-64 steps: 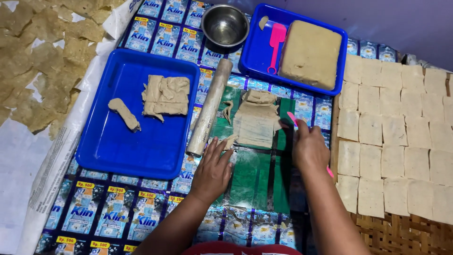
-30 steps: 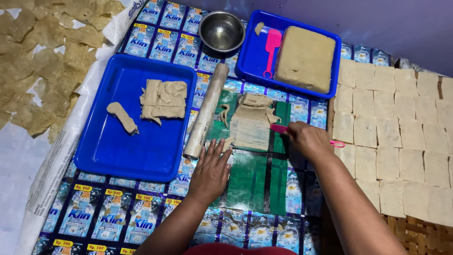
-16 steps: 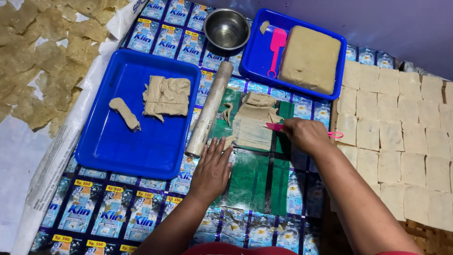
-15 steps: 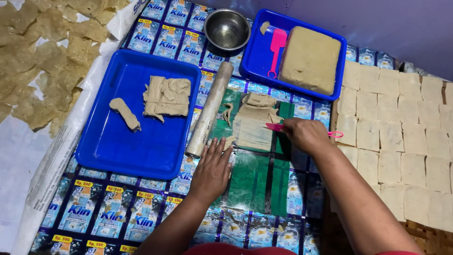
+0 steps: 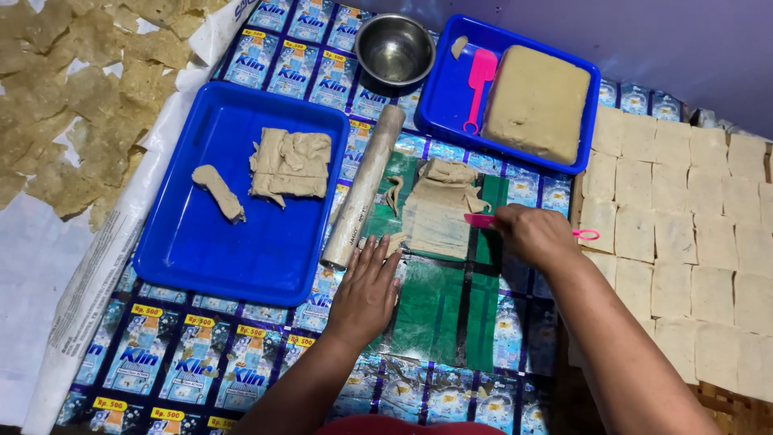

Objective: The person is seen rolling out dough with a wooden pin and cutting/shaping it into square wrappers on a floor-based workspace.

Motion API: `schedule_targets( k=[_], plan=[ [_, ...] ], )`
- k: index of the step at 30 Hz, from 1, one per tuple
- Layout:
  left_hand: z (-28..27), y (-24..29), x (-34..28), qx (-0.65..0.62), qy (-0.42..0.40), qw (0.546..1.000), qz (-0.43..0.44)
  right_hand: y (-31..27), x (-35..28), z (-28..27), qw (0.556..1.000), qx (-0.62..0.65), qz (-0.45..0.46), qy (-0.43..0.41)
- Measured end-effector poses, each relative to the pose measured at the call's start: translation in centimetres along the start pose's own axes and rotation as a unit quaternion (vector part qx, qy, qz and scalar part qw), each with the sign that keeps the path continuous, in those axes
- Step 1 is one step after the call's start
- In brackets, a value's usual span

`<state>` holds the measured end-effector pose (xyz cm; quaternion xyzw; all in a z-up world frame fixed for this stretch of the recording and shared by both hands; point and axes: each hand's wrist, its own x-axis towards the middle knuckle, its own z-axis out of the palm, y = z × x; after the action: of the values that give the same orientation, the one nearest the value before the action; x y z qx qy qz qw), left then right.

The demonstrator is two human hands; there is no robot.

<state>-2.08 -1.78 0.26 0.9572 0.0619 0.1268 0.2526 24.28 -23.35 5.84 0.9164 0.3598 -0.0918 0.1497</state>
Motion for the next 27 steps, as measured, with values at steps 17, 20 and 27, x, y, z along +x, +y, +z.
schedule_targets(
  k=[17,20,27],
  plan=[
    [-0.1,0.1,0.1,-0.002,-0.02,1.0,-0.013,-2.3,2.3,-0.5,0.998,0.005,-0.051,0.039],
    [0.0,0.0,0.1,-0.003,-0.015,1.0,-0.01,-2.9,2.7,-0.6,0.997,0.002,-0.061,0.038],
    [0.4,-0.2,0.0,-0.001,0.002,1.0,-0.002,-4.8,4.7,-0.2,0.994,0.01,-0.089,0.066]
  ],
)
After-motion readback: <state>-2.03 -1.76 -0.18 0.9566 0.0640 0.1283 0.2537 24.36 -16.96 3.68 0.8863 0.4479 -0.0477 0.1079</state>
